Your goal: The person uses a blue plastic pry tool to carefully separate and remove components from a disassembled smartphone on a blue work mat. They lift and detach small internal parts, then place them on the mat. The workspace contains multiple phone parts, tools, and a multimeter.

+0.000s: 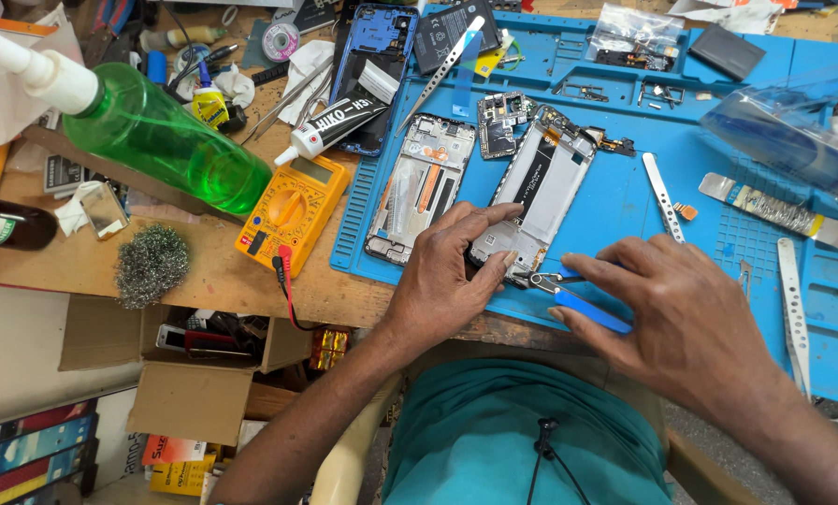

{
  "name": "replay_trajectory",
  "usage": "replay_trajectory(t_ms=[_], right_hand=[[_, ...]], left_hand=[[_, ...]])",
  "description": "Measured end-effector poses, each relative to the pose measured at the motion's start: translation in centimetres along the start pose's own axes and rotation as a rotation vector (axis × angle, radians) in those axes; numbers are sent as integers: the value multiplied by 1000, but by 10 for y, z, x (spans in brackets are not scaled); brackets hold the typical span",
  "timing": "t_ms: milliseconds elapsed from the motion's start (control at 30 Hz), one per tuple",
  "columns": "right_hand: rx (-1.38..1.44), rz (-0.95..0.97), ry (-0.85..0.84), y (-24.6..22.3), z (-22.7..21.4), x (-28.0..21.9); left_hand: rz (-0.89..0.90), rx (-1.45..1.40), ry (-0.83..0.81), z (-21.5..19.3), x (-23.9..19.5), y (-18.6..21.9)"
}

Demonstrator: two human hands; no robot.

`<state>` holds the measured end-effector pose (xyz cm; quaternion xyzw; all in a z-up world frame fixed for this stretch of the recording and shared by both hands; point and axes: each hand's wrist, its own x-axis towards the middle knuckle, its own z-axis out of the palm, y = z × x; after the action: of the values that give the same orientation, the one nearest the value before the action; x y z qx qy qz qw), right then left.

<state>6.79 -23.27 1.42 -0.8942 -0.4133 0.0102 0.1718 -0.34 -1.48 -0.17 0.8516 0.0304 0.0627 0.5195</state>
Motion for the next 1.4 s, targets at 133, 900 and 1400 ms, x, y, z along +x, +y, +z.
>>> replay_trajectory(t_ms=[133, 900, 1400], right_hand=[[-74, -61, -48, 7, 0, 3], [-235, 41, -189, 0, 3, -2], [-116, -94, 74, -1, 6, -11]], left_hand=[[-11, -68, -16, 0, 1, 1], [-102, -132, -27, 1, 5, 2], [-58, -109, 21, 4, -2, 1]])
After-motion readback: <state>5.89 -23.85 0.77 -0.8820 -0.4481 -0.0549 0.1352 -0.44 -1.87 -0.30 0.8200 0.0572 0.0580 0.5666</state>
